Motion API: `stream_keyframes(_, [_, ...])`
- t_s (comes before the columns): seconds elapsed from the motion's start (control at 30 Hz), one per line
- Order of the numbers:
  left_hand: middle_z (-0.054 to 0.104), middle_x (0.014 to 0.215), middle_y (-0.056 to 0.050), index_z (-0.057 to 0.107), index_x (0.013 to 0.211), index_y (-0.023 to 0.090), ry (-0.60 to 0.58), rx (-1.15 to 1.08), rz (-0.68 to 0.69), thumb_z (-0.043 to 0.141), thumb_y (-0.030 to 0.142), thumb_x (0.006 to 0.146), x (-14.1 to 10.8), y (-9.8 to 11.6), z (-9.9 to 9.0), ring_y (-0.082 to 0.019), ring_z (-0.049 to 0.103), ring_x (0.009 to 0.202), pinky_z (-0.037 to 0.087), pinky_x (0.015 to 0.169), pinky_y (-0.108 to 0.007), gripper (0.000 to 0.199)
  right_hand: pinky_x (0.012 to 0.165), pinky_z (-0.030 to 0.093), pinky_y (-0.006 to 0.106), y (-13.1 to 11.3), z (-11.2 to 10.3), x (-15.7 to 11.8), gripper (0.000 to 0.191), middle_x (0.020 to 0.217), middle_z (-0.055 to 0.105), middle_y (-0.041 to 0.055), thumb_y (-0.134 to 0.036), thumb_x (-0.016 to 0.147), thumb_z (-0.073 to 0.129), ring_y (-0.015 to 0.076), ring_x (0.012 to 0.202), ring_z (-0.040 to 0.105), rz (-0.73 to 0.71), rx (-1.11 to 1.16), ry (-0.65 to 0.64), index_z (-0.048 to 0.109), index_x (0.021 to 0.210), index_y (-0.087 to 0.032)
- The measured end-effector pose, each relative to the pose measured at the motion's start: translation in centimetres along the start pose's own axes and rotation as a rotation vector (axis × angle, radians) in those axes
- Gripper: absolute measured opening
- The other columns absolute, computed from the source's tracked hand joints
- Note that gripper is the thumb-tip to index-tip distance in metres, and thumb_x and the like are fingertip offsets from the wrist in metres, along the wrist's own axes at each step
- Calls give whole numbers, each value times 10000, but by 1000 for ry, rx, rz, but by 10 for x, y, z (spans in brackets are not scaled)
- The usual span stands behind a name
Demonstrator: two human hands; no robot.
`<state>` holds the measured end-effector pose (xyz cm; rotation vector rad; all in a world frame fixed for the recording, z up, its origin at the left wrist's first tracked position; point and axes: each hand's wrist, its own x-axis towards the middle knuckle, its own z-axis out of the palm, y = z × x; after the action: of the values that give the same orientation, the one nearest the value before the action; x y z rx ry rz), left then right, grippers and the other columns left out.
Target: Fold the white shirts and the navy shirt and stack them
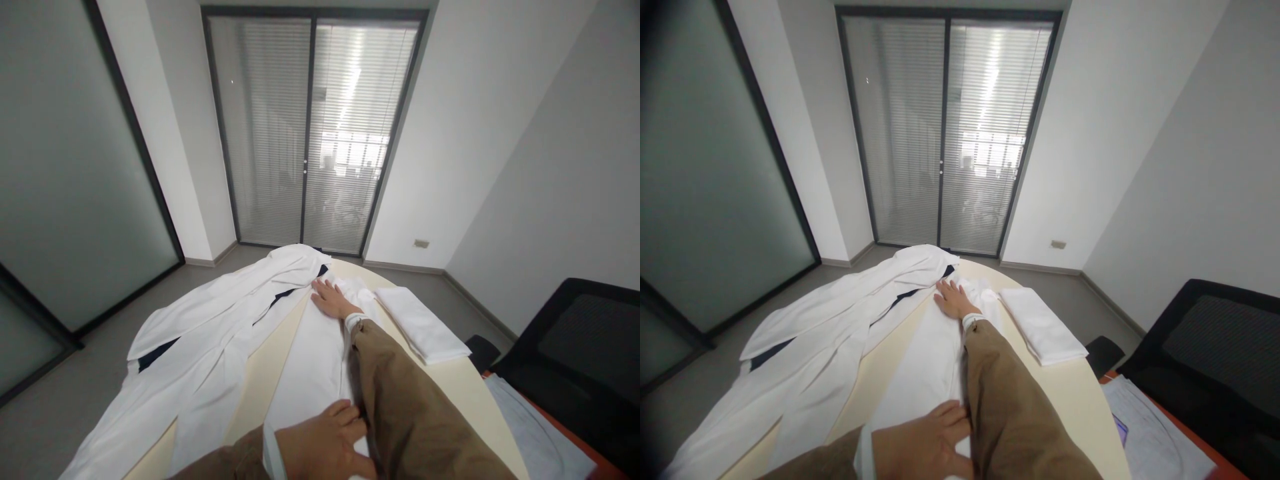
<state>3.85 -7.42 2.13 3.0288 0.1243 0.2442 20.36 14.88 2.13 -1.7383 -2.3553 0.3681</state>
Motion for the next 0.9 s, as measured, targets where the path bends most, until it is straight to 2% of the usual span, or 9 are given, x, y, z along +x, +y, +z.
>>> stream_keyframes(0.1, [560,1304,-84,629,1279,370,6,-58,-1,427,387,1017,-2,2,-4,-288,493,1275,390,1055,-438,331,1198,199,382,11,-15,-8,538,1578,359,110,-340,1028,275,232,1470,266,76,-33,278,316,1535,-165])
stream_keyframes(0.17, [503,1413,-88,615,1305,370,-4,-92,-12,436,363,1013,-3,4,-8,-315,443,1351,389,1078,-474,343,1161,264,372,21,-25,-16,515,1503,443,176,-223,1001,301,252,1407,362,287,-97,411,344,1499,-98])
stream_keyframes(0.2, [461,1470,-85,601,1327,371,-12,-110,-16,443,348,1010,-3,5,-11,-326,416,1381,387,1087,-487,354,1131,303,383,27,-29,-20,514,1460,479,207,-184,984,319,273,1372,405,400,-120,424,351,1484,-69])
stream_keyframes(0.27, [360,1565,-75,561,1371,383,-27,-142,-23,439,335,1010,-4,6,-14,-343,371,1422,384,1099,-509,384,1049,384,406,39,-36,-27,507,1345,564,243,-154,960,357,313,1286,494,548,-131,370,374,1451,-31])
stream_keyframes(0.37, [289,1613,-67,528,1398,408,-34,-158,-28,393,357,1027,-4,6,-14,-359,358,1433,383,1103,-533,398,949,446,407,53,-41,-34,484,1175,657,229,-202,951,427,330,1160,589,595,-116,299,423,1405,-32])
stream_keyframes(0.5, [303,1612,-61,532,1396,415,-24,-142,-36,387,369,1030,-5,5,-10,-364,370,1427,388,1105,-535,396,946,439,384,63,-41,-32,394,1190,643,243,-245,940,470,326,1168,589,616,-116,279,541,1275,-50])
stream_keyframes(0.6, [265,1629,-51,493,1427,417,-24,-149,-37,411,352,1023,-6,5,-10,-365,352,1435,377,1116,-538,418,950,430,365,67,-40,-29,336,1206,631,237,-255,968,411,303,1164,595,598,-106,273,595,1188,-82])
stream_keyframes(0.77, [169,1655,-73,434,1472,393,-60,-256,-34,428,339,1011,-7,4,-20,-393,243,1473,297,1151,-584,464,876,455,372,68,-49,-31,411,1133,663,209,-361,1012,304,289,1072,641,596,-59,258,552,1239,-124])
stream_keyframes(0.9, [124,1663,-86,390,1502,370,-101,-334,-28,552,371,953,-6,4,-29,-397,176,1491,224,1174,-599,573,858,460,418,65,-65,-35,486,1134,666,212,-505,984,355,328,1043,644,611,-32,266,556,1218,-129])
